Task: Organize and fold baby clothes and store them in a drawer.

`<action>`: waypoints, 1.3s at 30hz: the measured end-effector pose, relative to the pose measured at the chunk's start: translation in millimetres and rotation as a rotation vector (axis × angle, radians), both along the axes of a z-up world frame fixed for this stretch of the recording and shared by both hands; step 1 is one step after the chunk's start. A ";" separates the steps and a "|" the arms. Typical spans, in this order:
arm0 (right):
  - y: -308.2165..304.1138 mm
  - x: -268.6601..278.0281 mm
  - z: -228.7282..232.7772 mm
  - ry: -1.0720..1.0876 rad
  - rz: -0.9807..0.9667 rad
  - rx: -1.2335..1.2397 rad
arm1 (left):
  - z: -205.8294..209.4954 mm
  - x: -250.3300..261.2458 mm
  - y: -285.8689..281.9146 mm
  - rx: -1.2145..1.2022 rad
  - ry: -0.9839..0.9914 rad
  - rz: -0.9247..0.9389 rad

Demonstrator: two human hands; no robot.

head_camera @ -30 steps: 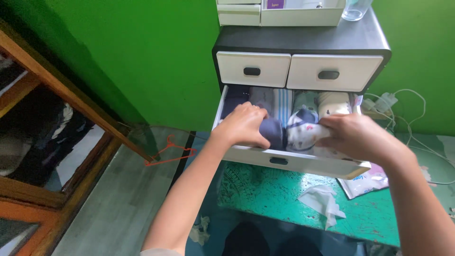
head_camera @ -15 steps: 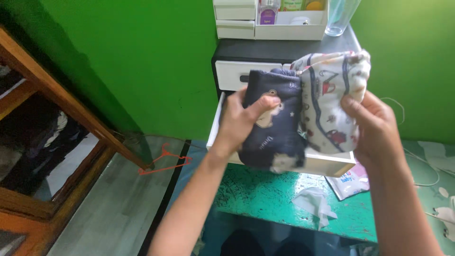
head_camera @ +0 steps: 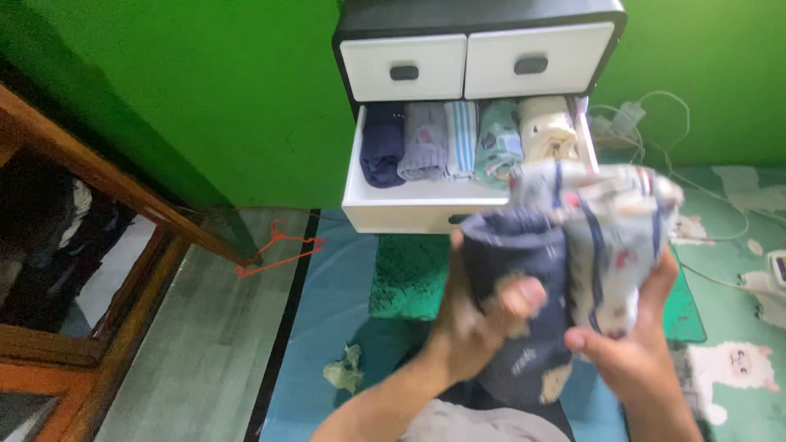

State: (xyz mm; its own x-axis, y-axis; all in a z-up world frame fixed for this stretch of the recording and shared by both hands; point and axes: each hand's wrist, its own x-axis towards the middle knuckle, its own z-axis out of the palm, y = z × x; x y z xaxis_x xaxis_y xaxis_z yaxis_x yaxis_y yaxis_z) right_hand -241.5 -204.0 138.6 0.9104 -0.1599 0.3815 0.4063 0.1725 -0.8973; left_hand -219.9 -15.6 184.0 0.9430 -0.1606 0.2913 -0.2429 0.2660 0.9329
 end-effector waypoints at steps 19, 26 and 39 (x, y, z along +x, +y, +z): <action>-43.7 -50.2 -224.1 0.238 0.052 -0.665 | -313.2 -39.2 36.2 -0.597 1.089 -0.541; -84.2 46.9 -237.9 0.596 -0.442 -0.572 | -358.1 -46.8 67.6 -0.520 1.026 -0.115; -188.9 236.5 -311.3 0.765 -0.868 -0.586 | -482.8 38.5 114.4 -0.506 0.797 0.313</action>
